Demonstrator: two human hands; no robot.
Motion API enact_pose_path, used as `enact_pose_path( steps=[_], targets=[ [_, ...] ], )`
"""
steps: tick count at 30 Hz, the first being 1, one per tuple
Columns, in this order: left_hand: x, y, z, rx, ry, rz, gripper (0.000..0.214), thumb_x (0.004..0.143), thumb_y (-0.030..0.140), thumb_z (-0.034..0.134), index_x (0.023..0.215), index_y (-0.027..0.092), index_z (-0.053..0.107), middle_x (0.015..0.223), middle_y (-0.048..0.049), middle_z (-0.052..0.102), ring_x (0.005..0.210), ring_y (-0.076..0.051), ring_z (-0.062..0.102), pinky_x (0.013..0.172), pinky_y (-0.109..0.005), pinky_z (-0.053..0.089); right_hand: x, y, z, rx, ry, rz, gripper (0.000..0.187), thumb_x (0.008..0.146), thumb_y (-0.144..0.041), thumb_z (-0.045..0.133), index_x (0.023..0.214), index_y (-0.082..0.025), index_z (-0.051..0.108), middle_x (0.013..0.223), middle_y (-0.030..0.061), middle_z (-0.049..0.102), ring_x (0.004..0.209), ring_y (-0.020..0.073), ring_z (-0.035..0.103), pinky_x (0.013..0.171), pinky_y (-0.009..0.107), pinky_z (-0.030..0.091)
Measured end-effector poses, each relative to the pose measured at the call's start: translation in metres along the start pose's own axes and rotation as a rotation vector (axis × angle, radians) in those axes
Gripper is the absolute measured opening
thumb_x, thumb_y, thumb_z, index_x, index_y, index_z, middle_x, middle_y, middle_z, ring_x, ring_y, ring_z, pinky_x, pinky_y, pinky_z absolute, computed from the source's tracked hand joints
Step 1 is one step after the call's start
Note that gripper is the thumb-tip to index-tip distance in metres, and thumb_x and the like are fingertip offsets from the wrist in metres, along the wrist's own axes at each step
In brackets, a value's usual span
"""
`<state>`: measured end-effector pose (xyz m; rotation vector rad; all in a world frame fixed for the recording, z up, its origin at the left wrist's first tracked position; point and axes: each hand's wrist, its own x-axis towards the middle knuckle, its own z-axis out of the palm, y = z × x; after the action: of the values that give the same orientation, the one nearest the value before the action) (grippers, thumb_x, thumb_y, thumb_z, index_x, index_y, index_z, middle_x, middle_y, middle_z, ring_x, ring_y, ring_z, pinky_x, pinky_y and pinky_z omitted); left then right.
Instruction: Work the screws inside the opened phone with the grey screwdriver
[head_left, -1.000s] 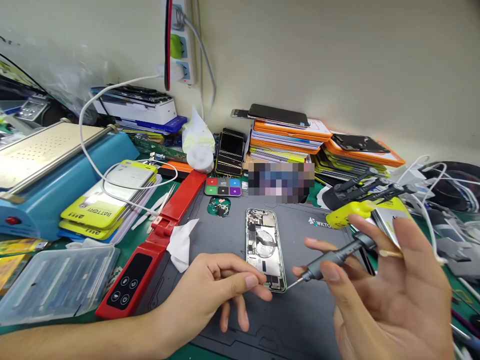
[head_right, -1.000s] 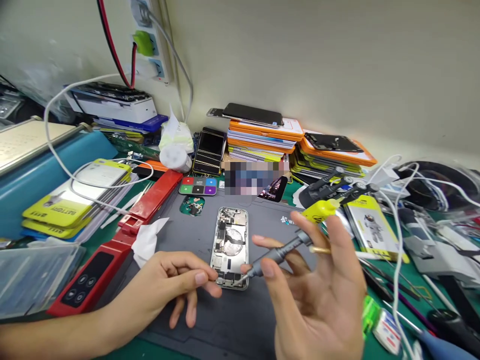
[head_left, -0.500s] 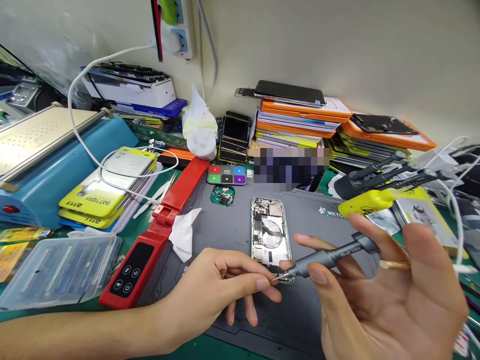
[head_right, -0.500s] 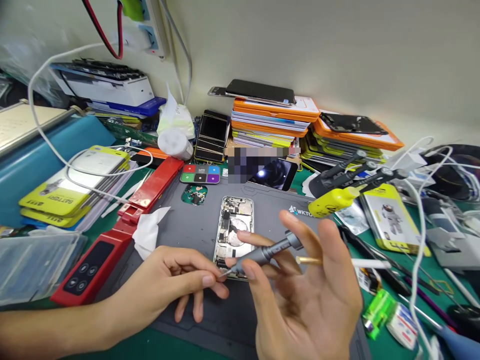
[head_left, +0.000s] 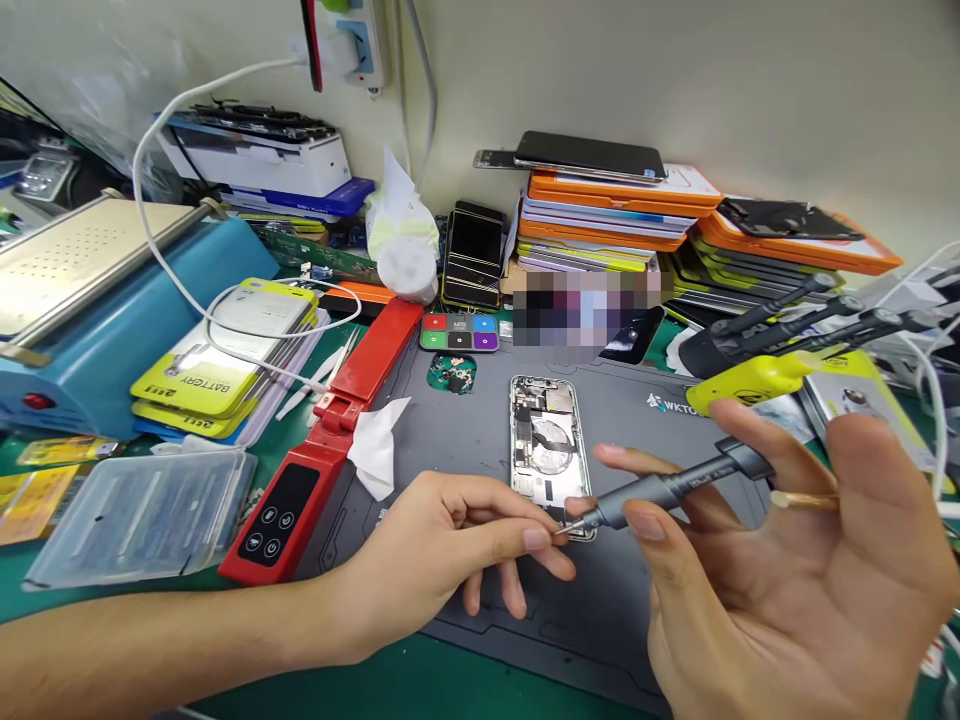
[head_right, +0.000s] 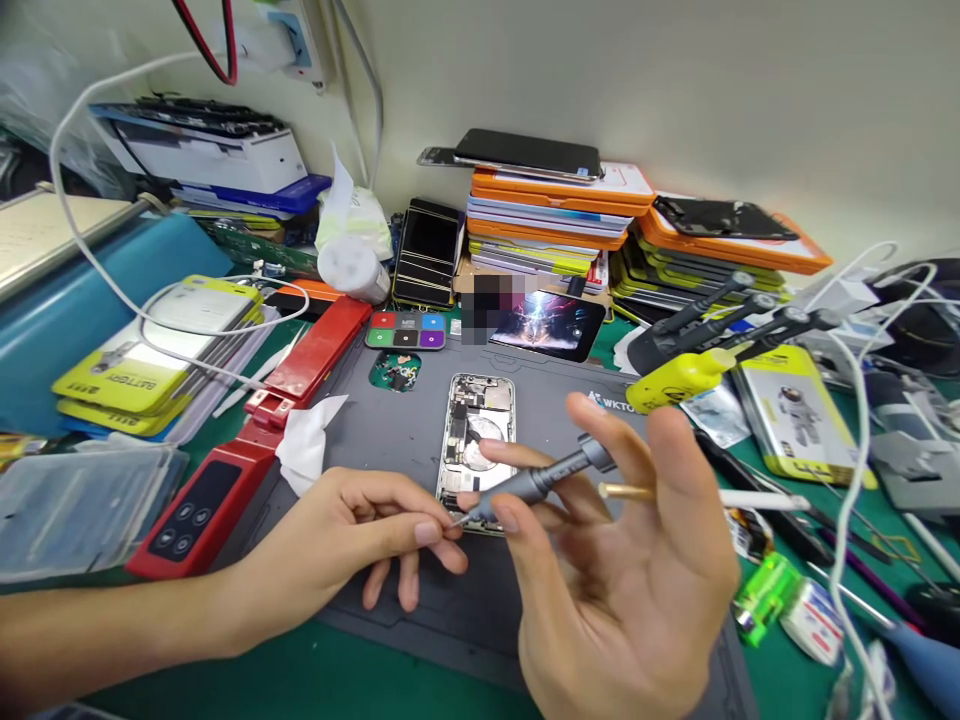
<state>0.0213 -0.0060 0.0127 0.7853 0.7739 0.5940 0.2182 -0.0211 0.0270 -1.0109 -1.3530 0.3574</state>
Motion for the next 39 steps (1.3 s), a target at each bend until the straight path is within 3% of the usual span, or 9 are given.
enact_pose_path(
  steps=[5,8,12,17,23,26,30,35,39],
  targets=[
    [-0.0004,0.0013,-0.0008,0.005,-0.003,0.003,0.02,0.099,0.04,0.084,0.103,0.021,0.086,0.1,-0.0063,0.087,0.061,-0.007,0.072,0.048,-0.01,0.046,0.0001,0.0,0.0012,-0.019,-0.004,0.001,0.091,0.084,-0.003,0.083,0.158,-0.047,0.056,0.145,0.0033,0.071,0.087,0.0283,0.085,0.064,0.043,0.08],
    [-0.0013,0.002,-0.0013,0.007,-0.011,0.004,0.016,0.099,0.036,0.084,0.105,0.022,0.087,0.103,-0.0059,0.087,0.064,-0.007,0.073,0.05,-0.01,0.046,0.0009,-0.0016,0.003,-0.019,0.011,0.028,0.088,0.085,-0.004,0.082,0.157,-0.048,0.058,0.145,0.0015,0.07,0.11,0.0325,0.082,0.068,0.044,0.08],
    [-0.0029,0.0029,-0.0016,0.021,-0.011,0.002,0.012,0.096,0.031,0.087,0.105,0.024,0.087,0.107,-0.0051,0.087,0.067,-0.007,0.073,0.051,-0.01,0.045,0.0019,-0.0055,0.0058,-0.017,0.048,0.059,0.083,0.086,-0.005,0.082,0.154,-0.047,0.061,0.144,0.0004,0.071,0.146,0.0359,0.062,0.075,0.044,0.08],
    [-0.0032,0.0032,-0.0003,0.022,0.002,-0.018,0.012,0.095,0.032,0.088,0.101,0.022,0.085,0.104,-0.0054,0.087,0.067,-0.008,0.073,0.051,-0.011,0.045,-0.0004,-0.0073,0.0049,-0.037,0.056,0.092,0.08,0.087,-0.01,0.084,0.155,-0.047,0.06,0.144,0.0028,0.071,0.16,0.0379,0.046,0.073,0.043,0.08],
    [-0.0026,0.0026,0.0013,0.038,0.02,-0.031,0.017,0.094,0.035,0.088,0.098,0.019,0.084,0.1,-0.0062,0.086,0.065,-0.008,0.07,0.051,-0.012,0.044,-0.0027,-0.0051,0.0051,-0.023,0.049,0.049,0.086,0.084,-0.006,0.084,0.156,-0.045,0.059,0.141,0.0043,0.073,0.158,0.0398,0.048,0.062,0.039,0.078],
    [-0.0035,0.0008,0.0012,0.059,0.021,-0.019,0.021,0.097,0.04,0.086,0.099,0.019,0.082,0.101,-0.0058,0.086,0.066,-0.008,0.07,0.051,-0.012,0.044,-0.0027,-0.0047,0.006,-0.017,0.061,0.029,0.087,0.083,-0.004,0.083,0.156,-0.044,0.06,0.14,0.0043,0.074,0.153,0.0381,0.056,0.067,0.04,0.079],
    [-0.0043,0.0,0.0009,0.07,0.016,0.01,0.023,0.1,0.043,0.082,0.104,0.02,0.083,0.106,-0.0069,0.085,0.067,-0.008,0.069,0.051,-0.012,0.044,-0.0025,-0.0047,0.0057,-0.011,0.063,0.025,0.087,0.084,-0.003,0.081,0.157,-0.045,0.059,0.141,0.0037,0.072,0.125,0.0356,0.076,0.066,0.043,0.079],
    [-0.0034,0.0017,0.0012,0.067,0.014,0.016,0.022,0.101,0.043,0.081,0.106,0.021,0.085,0.111,-0.008,0.085,0.067,-0.009,0.069,0.051,-0.013,0.044,-0.0022,-0.004,0.0054,-0.019,0.067,0.035,0.088,0.084,-0.005,0.083,0.156,-0.048,0.059,0.142,0.0033,0.07,0.103,0.0323,0.082,0.07,0.047,0.079],
    [-0.0038,0.0018,0.0018,0.073,0.012,0.011,0.018,0.1,0.04,0.082,0.106,0.023,0.085,0.11,-0.0069,0.086,0.068,-0.009,0.069,0.052,-0.012,0.045,-0.0016,-0.0044,0.0073,-0.023,0.082,0.057,0.084,0.087,-0.006,0.081,0.156,-0.048,0.059,0.143,0.0038,0.069,0.115,0.0333,0.079,0.075,0.047,0.079]
  ],
)
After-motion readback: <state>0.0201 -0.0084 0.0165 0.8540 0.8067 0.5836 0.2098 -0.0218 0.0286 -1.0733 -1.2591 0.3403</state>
